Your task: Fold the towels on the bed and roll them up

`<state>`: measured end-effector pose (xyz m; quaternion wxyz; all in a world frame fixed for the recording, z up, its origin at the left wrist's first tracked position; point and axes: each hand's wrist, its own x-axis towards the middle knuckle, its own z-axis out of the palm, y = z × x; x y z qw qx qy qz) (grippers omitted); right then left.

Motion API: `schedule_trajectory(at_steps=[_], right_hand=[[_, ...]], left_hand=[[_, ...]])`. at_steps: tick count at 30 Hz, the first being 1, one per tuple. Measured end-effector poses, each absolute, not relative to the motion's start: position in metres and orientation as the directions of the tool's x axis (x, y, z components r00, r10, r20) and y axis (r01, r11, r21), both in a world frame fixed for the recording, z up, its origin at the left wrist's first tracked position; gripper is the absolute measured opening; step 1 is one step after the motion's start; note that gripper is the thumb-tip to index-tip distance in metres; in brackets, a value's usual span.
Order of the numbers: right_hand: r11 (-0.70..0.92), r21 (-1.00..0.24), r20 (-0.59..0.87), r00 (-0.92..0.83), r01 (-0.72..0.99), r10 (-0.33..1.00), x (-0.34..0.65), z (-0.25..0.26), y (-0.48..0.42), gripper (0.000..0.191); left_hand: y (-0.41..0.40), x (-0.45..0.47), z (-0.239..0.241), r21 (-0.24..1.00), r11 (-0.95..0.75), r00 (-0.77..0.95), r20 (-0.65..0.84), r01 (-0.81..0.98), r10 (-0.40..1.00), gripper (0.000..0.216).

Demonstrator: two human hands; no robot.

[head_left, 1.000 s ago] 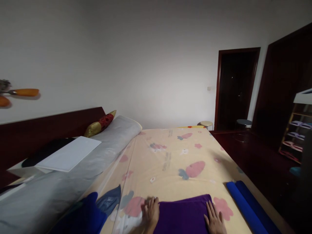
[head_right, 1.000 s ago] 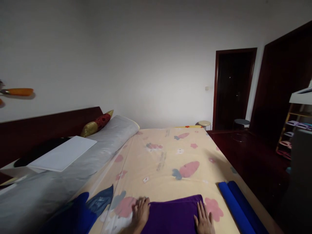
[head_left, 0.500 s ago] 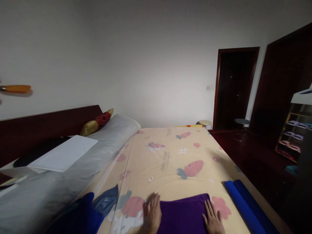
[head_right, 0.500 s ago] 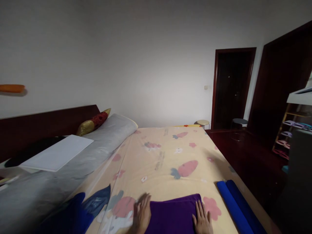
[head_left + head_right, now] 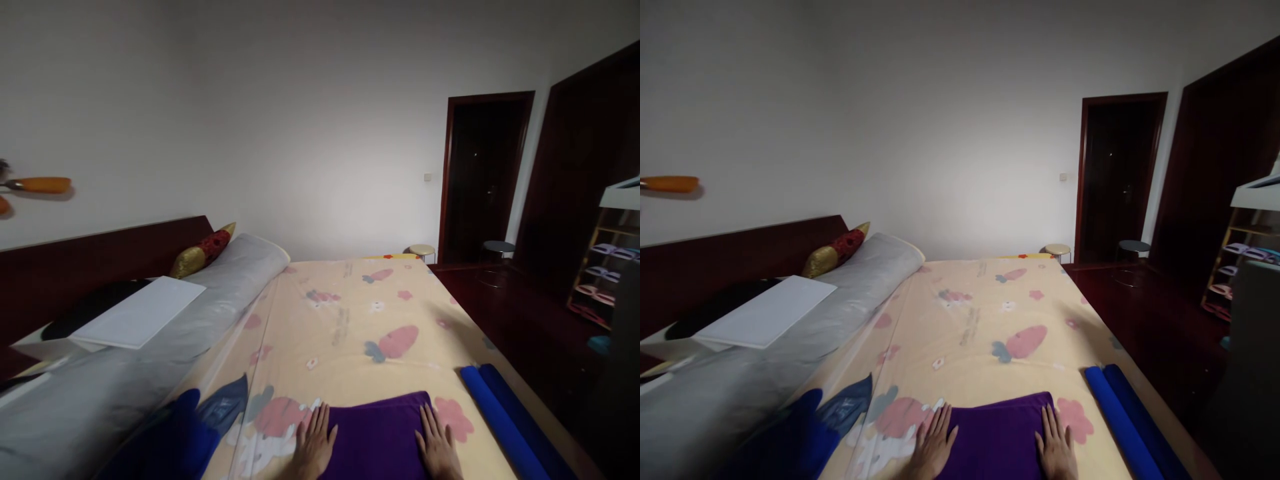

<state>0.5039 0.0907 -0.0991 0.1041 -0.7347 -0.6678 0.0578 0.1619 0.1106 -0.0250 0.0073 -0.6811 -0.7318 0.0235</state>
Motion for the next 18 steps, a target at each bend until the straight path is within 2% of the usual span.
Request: schedule_trajectory(at_steps=[4,7,12,16,18], right_hand=[[-0.058,-0.253,0.065,0.077,0.966,0.995,0.506,-0.098,0.090,0.061],[-0.047,-0.251,0.066,0.066,0.967,0.996,0.508,-0.098,0.089,0.063],[-0.019,-0.229,0.012,0.022,0.973,1.000,0.514,-0.087,0.090,0.065],[-0.023,-0.262,-0.031,0.016,0.965,0.999,0.521,-0.068,0.091,0.067],[0.004,-0.276,0.011,-0.002,0.961,1.000,0.522,-0.061,0.084,0.067]], left_hand=[[0.095,0.178,-0.021,0.022,-0.050,0.049,0.039,0.999,0.998,0.057],[0.075,0.177,-0.026,0.105,-0.151,0.156,-0.034,0.983,0.987,0.056],[0.065,0.152,-0.025,0.061,-0.041,0.044,-0.051,0.997,0.998,0.054],[0.069,0.145,-0.006,0.044,-0.017,0.013,0.101,0.999,0.995,0.051],[0.062,0.151,0.002,0.057,-0.075,0.061,0.214,0.996,0.975,0.051]])
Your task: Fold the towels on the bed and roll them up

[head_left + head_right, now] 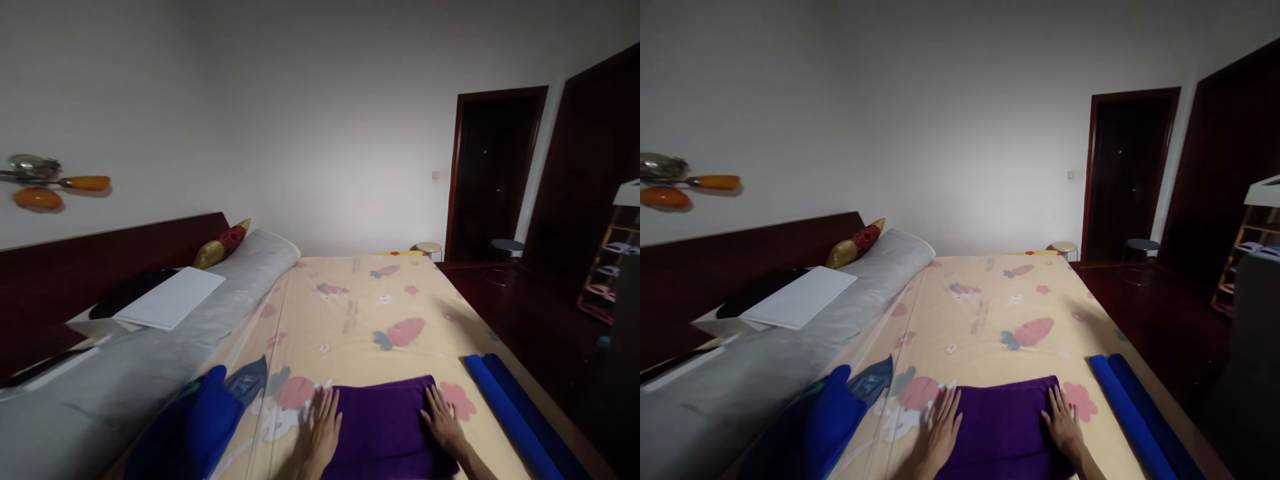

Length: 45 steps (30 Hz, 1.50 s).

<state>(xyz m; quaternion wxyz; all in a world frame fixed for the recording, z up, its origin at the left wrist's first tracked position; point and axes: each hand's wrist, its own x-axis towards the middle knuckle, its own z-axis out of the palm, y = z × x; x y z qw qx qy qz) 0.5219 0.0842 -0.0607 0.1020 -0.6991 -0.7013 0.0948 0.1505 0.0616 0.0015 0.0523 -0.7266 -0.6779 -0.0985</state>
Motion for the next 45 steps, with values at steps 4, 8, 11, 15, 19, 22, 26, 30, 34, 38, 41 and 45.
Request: schedule_trajectory(at_steps=[4,8,11,15,19,22,26,30,34,38,41,45], right_hand=[[0.249,-0.342,0.226,-0.178,0.906,0.958,0.504,-0.062,0.049,0.055],[0.465,-0.340,0.258,-0.395,0.817,0.882,0.471,-0.085,0.010,0.048],[0.455,-0.334,0.242,-0.392,0.825,0.888,0.469,-0.105,-0.009,0.050],[0.219,-0.333,0.245,-0.140,0.917,0.959,0.507,-0.127,-0.024,0.049],[0.209,-0.347,0.216,-0.140,0.914,0.966,0.542,-0.132,-0.027,0.050],[0.259,-0.377,0.128,-0.226,0.889,0.966,0.545,-0.120,-0.019,0.051],[0.187,-0.376,0.134,-0.146,0.908,0.980,0.533,-0.096,-0.011,0.048],[0.149,-0.394,0.107,-0.115,0.907,0.988,0.532,-0.078,-0.012,0.048],[0.169,-0.441,0.063,-0.158,0.881,0.986,0.539,-0.053,-0.013,0.050],[0.202,-0.475,0.083,-0.186,0.856,0.979,0.541,-0.021,-0.014,0.043],[0.203,-0.477,0.040,-0.210,0.855,0.977,0.543,-0.011,-0.017,0.035],[0.141,-0.467,-0.021,-0.171,0.873,0.985,0.547,-0.016,-0.022,0.026]], left_hand=[[0.030,0.179,-0.011,0.005,-0.396,0.374,0.323,0.918,0.869,0.058],[0.003,0.211,-0.056,-0.097,-0.689,0.680,0.311,0.718,0.664,0.067],[-0.010,0.210,-0.082,-0.082,-0.647,0.640,0.281,0.758,0.715,0.072],[-0.025,0.163,-0.088,-0.016,-0.463,0.458,0.192,0.886,0.868,0.081],[-0.034,0.117,-0.075,-0.060,-0.496,0.498,0.169,0.866,0.850,0.076],[-0.033,0.114,-0.065,-0.061,-0.523,0.526,0.149,0.850,0.837,0.076],[-0.026,0.131,-0.060,-0.015,-0.396,0.395,0.123,0.918,0.910,0.072],[-0.021,0.134,-0.055,0.056,-0.280,0.280,0.003,0.958,0.960,0.070],[-0.021,0.131,-0.040,0.123,-0.290,0.294,-0.011,0.949,0.956,0.074],[-0.025,0.139,-0.018,0.197,-0.197,0.192,0.047,0.960,0.980,0.060],[-0.030,0.143,-0.003,0.238,-0.171,0.178,-0.010,0.956,0.984,0.051],[-0.033,0.146,0.004,0.213,-0.043,0.077,-0.156,0.976,0.985,0.042]])
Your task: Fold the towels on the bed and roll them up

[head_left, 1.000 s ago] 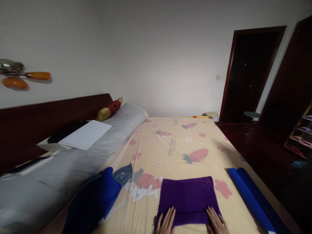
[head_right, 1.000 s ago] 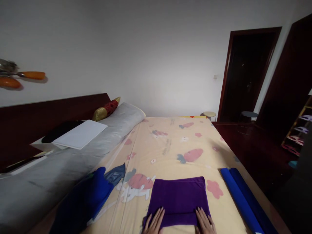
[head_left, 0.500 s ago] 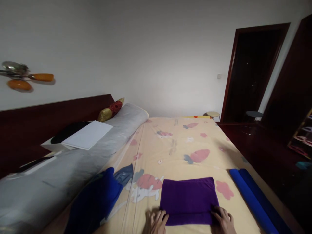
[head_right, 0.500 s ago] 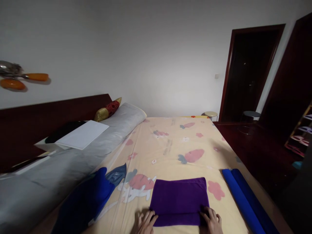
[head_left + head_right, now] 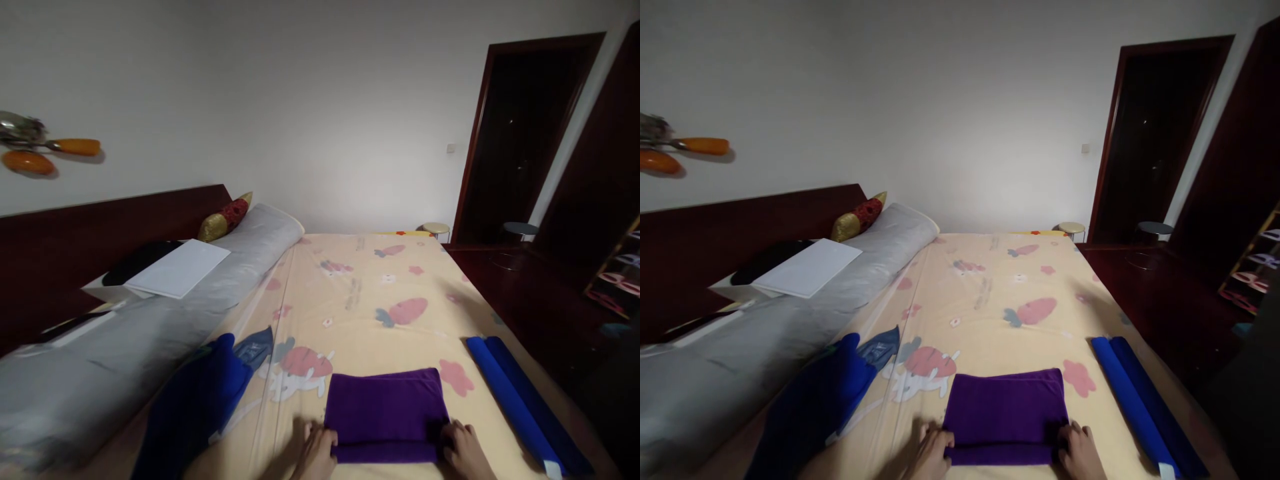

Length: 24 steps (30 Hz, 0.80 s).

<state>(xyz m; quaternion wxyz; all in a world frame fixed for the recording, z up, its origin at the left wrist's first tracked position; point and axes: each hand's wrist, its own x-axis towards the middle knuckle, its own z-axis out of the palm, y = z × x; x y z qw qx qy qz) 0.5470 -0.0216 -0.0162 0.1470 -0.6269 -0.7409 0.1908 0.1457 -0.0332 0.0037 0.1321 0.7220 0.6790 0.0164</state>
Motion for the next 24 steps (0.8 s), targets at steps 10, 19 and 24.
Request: schedule_trajectory(at_steps=[10,19,24], right_hand=[[0.420,-0.432,0.147,-0.397,0.798,0.906,0.446,-0.046,-0.020,0.057],[0.272,-0.368,0.223,-0.199,0.889,0.954,0.520,-0.066,-0.016,0.050],[0.212,-0.283,0.382,-0.093,0.935,0.920,0.501,-0.086,-0.020,0.048]], left_hand=[[-0.025,0.240,-0.041,0.120,-0.489,0.476,0.123,0.864,0.871,0.068],[-0.027,0.158,-0.047,-0.044,-0.262,0.263,0.310,0.964,0.914,0.051],[-0.025,0.178,-0.053,-0.103,-0.229,0.251,0.434,0.968,0.865,0.061]])
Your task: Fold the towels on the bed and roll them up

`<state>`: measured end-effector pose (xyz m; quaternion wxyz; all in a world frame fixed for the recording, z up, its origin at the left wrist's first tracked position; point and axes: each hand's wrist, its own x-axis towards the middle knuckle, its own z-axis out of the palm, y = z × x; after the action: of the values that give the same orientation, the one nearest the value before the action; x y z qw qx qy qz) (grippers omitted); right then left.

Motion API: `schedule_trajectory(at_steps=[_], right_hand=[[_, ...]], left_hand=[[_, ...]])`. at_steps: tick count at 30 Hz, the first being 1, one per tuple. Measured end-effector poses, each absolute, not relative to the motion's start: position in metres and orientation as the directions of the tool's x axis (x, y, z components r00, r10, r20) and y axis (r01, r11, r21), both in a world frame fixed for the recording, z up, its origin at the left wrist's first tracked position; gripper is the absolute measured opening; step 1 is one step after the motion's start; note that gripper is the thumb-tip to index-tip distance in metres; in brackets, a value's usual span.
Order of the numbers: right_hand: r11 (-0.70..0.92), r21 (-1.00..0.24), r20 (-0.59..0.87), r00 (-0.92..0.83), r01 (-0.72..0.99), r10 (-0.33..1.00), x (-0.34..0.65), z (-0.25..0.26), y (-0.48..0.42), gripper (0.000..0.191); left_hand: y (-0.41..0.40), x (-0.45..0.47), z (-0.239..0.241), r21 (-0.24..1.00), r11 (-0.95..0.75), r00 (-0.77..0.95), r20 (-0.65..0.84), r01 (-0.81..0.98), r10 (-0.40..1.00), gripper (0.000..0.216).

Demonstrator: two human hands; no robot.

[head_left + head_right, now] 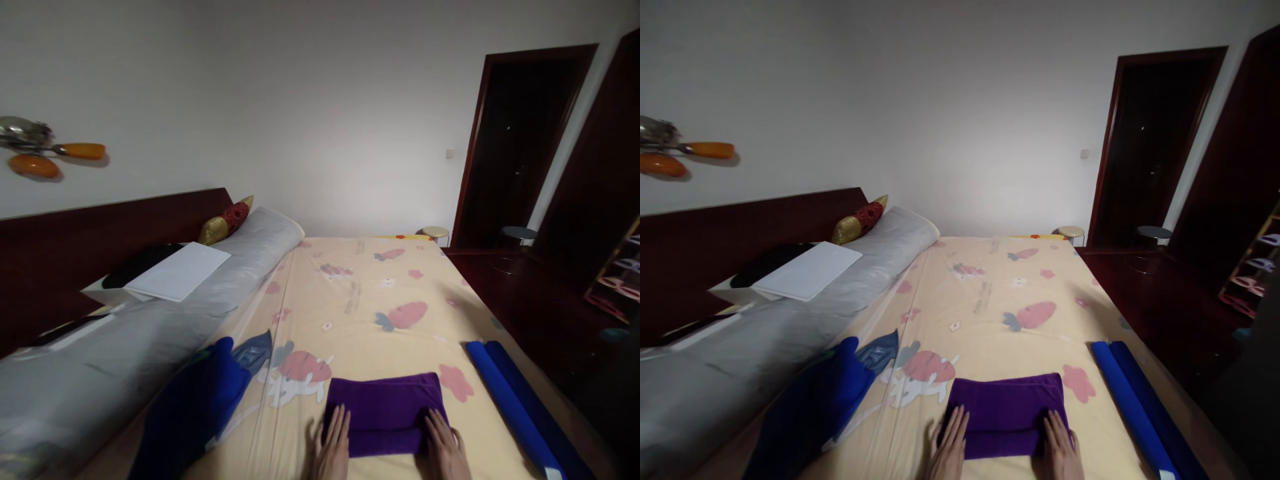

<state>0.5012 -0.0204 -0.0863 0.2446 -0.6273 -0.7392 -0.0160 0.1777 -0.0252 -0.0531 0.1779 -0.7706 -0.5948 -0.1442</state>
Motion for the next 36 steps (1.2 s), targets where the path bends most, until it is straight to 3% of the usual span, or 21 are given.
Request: schedule_trajectory(at_steps=[4,7,10,15,17,20,24,31,36], right_hand=[[0.437,-0.351,0.295,-0.346,0.828,0.891,0.438,-0.082,-0.026,0.053],[0.445,-0.446,0.153,-0.424,0.776,0.893,0.428,-0.064,-0.028,0.060],[0.406,-0.515,0.161,-0.381,0.754,0.911,0.464,-0.044,-0.028,0.054],[0.308,-0.535,0.229,-0.216,0.787,0.949,0.535,-0.041,-0.031,0.042],[0.273,-0.497,0.192,-0.202,0.824,0.960,0.544,-0.054,-0.034,0.046],[0.222,-0.442,0.125,-0.186,0.869,0.975,0.542,-0.083,-0.037,0.061],[0.191,-0.418,0.144,-0.142,0.888,0.979,0.533,-0.102,-0.035,0.061],[0.105,-0.402,0.127,-0.058,0.909,0.990,0.516,-0.046,-0.013,0.047],[0.106,-0.366,0.051,-0.094,0.925,0.994,0.514,-0.023,-0.004,0.036]], left_hand=[[-0.028,0.241,-0.058,-0.116,-0.488,0.483,0.453,0.865,0.749,0.072],[-0.032,0.250,-0.047,-0.102,-0.558,0.547,0.402,0.824,0.734,0.072],[-0.039,0.211,-0.030,-0.083,-0.487,0.483,0.353,0.869,0.801,0.068],[-0.054,0.130,-0.035,-0.116,-0.332,0.350,0.415,0.936,0.840,0.059],[-0.058,0.116,-0.046,-0.114,-0.296,0.317,0.396,0.948,0.862,0.055],[-0.056,0.115,-0.060,-0.090,-0.371,0.379,0.321,0.924,0.868,0.057],[-0.043,0.127,-0.060,-0.033,-0.369,0.363,0.285,0.929,0.887,0.061],[-0.010,0.166,-0.014,0.128,-0.088,0.080,0.062,0.988,0.995,0.052],[-0.003,0.167,0.000,0.117,0.026,-0.018,-0.070,0.993,0.997,0.054]])
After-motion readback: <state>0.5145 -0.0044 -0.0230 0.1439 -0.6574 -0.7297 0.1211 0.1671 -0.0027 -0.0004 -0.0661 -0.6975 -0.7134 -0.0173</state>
